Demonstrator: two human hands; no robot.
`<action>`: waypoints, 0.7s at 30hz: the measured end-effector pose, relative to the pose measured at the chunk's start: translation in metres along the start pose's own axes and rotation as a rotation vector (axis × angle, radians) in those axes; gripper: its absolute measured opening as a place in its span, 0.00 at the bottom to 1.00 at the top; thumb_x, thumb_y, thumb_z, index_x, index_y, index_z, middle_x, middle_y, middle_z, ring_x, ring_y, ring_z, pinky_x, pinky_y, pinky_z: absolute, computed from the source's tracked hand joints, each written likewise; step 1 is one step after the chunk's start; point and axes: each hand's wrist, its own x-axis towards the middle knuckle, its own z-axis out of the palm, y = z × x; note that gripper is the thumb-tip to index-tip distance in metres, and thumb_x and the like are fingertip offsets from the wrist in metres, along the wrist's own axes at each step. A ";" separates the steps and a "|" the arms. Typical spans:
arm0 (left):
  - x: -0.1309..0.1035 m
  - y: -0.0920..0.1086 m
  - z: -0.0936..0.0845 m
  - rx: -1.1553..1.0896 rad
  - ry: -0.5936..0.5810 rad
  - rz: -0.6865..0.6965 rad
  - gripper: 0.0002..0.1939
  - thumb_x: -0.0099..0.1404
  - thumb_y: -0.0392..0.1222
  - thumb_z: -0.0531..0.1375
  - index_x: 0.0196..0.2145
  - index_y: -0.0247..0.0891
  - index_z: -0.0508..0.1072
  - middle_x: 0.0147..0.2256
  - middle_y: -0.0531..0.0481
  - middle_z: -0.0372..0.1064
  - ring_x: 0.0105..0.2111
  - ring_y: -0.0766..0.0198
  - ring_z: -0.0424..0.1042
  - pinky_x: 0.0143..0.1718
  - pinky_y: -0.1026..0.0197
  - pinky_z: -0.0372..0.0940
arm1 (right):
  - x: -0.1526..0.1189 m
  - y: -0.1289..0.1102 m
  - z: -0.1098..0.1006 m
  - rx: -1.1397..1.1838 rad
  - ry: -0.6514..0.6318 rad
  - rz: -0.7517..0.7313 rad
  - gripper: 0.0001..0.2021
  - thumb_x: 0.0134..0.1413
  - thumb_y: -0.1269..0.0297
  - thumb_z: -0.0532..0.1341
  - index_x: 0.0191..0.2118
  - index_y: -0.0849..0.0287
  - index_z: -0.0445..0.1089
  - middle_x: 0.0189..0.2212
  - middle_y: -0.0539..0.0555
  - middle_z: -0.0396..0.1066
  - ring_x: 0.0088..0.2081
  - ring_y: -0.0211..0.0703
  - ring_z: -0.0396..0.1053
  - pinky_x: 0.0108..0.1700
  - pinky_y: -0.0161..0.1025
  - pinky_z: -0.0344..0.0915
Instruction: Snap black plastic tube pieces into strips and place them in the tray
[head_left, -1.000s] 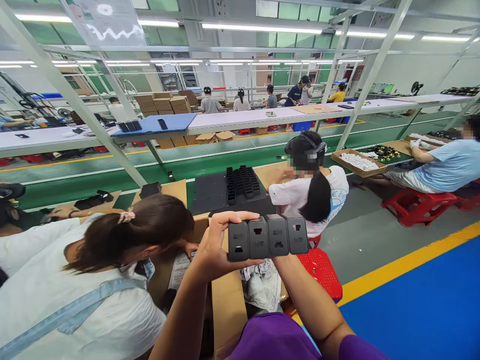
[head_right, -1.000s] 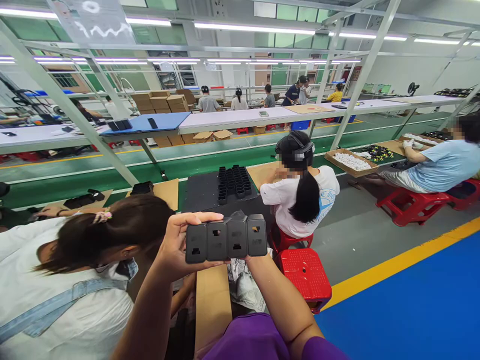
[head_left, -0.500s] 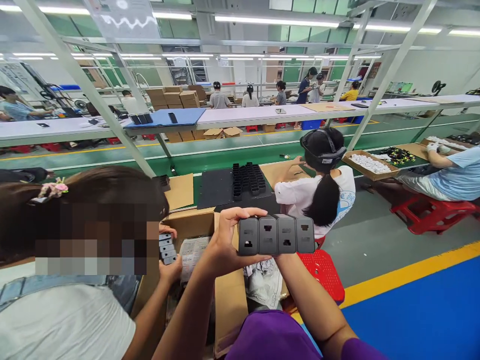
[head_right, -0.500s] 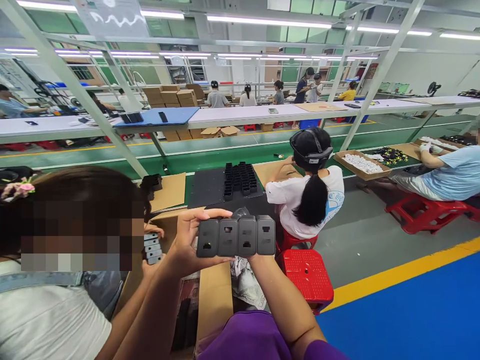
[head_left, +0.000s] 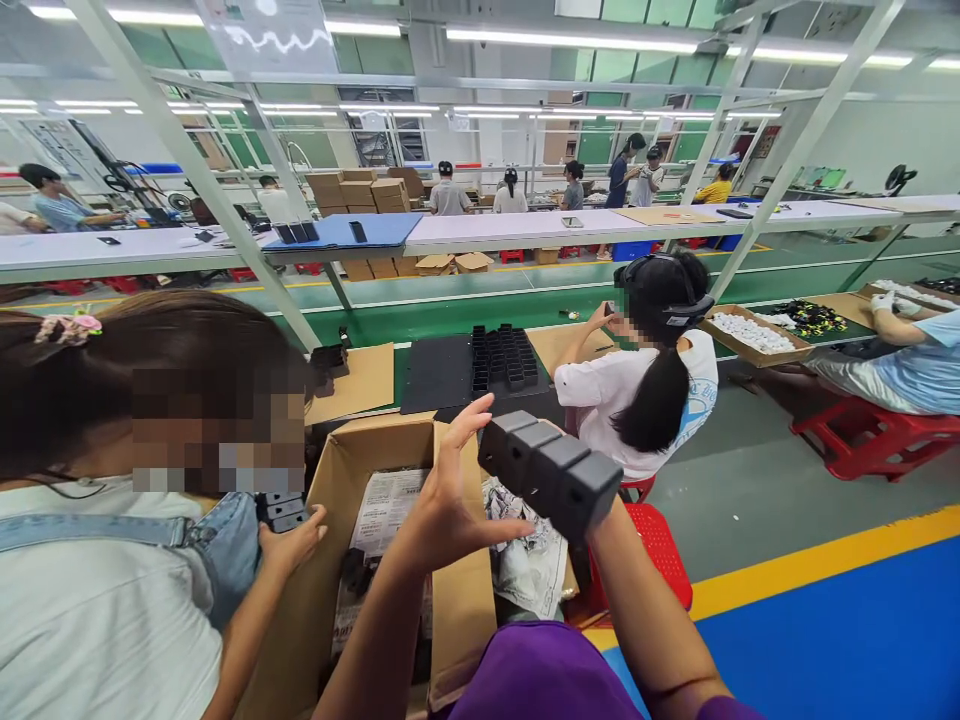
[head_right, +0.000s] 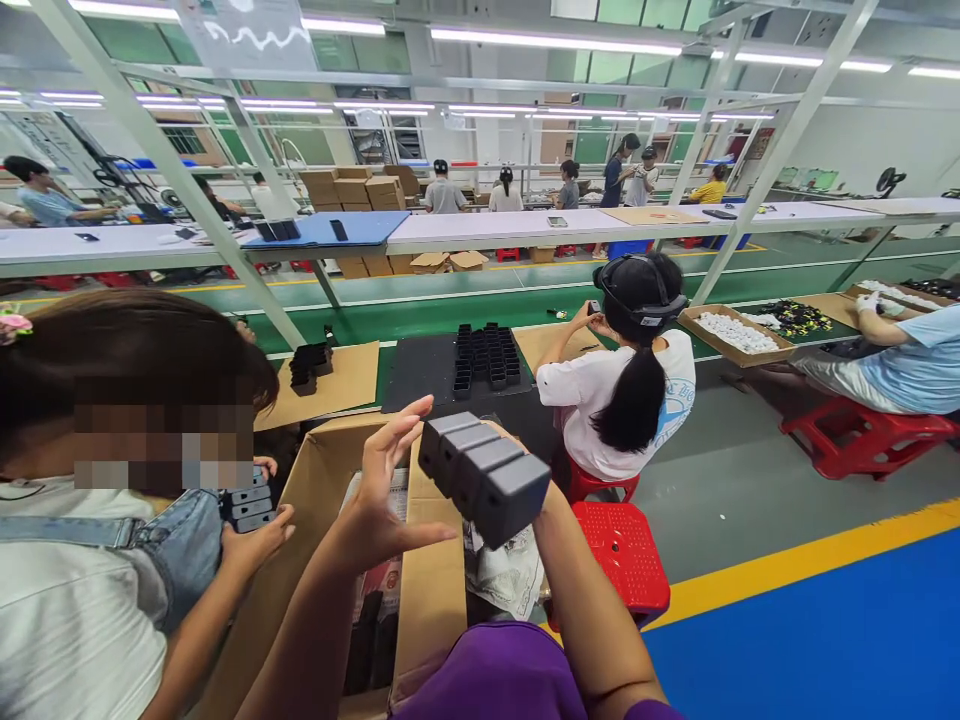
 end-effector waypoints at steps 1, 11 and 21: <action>-0.006 -0.001 -0.001 -0.003 -0.005 -0.039 0.57 0.53 0.58 0.76 0.70 0.46 0.49 0.72 0.24 0.44 0.73 0.34 0.49 0.69 0.27 0.51 | -0.006 -0.007 -0.001 -0.077 -0.018 -0.038 0.19 0.47 0.57 0.75 0.43 0.61 0.75 0.37 0.49 0.80 0.39 0.41 0.78 0.47 0.40 0.73; -0.025 0.007 0.034 -0.843 0.274 -0.845 0.49 0.66 0.72 0.58 0.73 0.42 0.52 0.71 0.36 0.57 0.72 0.42 0.54 0.74 0.40 0.48 | -0.042 -0.020 0.029 -1.514 0.017 -0.450 0.35 0.46 0.58 0.73 0.59 0.64 0.65 0.46 0.64 0.77 0.44 0.57 0.77 0.44 0.48 0.72; -0.021 -0.012 0.050 -1.299 0.425 -1.403 0.38 0.76 0.66 0.43 0.58 0.32 0.75 0.40 0.39 0.82 0.43 0.49 0.82 0.49 0.51 0.75 | -0.046 -0.023 0.053 -1.878 -0.401 -0.421 0.36 0.48 0.57 0.75 0.61 0.63 0.65 0.48 0.61 0.74 0.46 0.55 0.74 0.45 0.49 0.67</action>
